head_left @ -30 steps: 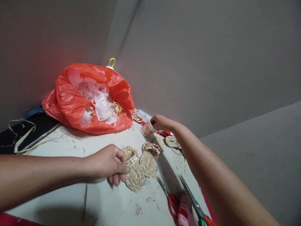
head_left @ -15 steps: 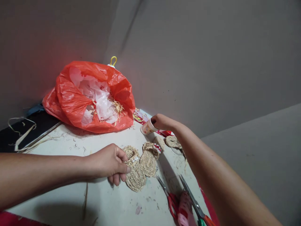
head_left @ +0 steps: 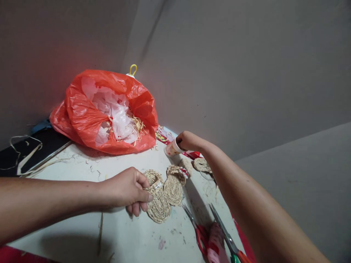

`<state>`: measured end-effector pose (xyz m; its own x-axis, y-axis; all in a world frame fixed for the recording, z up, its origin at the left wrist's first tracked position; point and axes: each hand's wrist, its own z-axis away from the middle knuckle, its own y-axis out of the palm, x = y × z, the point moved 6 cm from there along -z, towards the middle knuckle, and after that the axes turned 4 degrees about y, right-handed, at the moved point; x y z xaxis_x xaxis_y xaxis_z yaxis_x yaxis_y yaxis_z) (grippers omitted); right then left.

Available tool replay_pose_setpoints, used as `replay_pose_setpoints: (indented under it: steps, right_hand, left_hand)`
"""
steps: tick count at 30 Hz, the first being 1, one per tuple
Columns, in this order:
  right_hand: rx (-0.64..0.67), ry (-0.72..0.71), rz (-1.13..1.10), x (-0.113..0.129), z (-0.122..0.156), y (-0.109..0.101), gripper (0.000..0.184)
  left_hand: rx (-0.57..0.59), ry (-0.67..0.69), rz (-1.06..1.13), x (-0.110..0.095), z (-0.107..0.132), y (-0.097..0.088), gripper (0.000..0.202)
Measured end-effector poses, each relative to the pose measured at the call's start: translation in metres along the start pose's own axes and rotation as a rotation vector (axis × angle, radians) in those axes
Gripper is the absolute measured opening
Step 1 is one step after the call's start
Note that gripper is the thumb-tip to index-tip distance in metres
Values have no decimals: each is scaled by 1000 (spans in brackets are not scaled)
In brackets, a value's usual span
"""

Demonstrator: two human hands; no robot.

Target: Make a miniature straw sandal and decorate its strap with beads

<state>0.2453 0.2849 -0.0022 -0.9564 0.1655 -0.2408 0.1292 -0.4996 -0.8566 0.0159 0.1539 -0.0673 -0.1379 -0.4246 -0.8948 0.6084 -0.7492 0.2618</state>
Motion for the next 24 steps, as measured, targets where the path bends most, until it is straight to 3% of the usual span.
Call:
replay_pose_setpoints:
  steps: [15, 24]
  right_hand:
    - [-13, -48, -159, 2, 14, -7, 28]
    - [-142, -65, -538, -17, 22, -13, 17]
  left_hand:
    - [0, 11, 9, 1, -1, 0, 28]
    - [0, -5, 17, 0, 0, 1, 28]
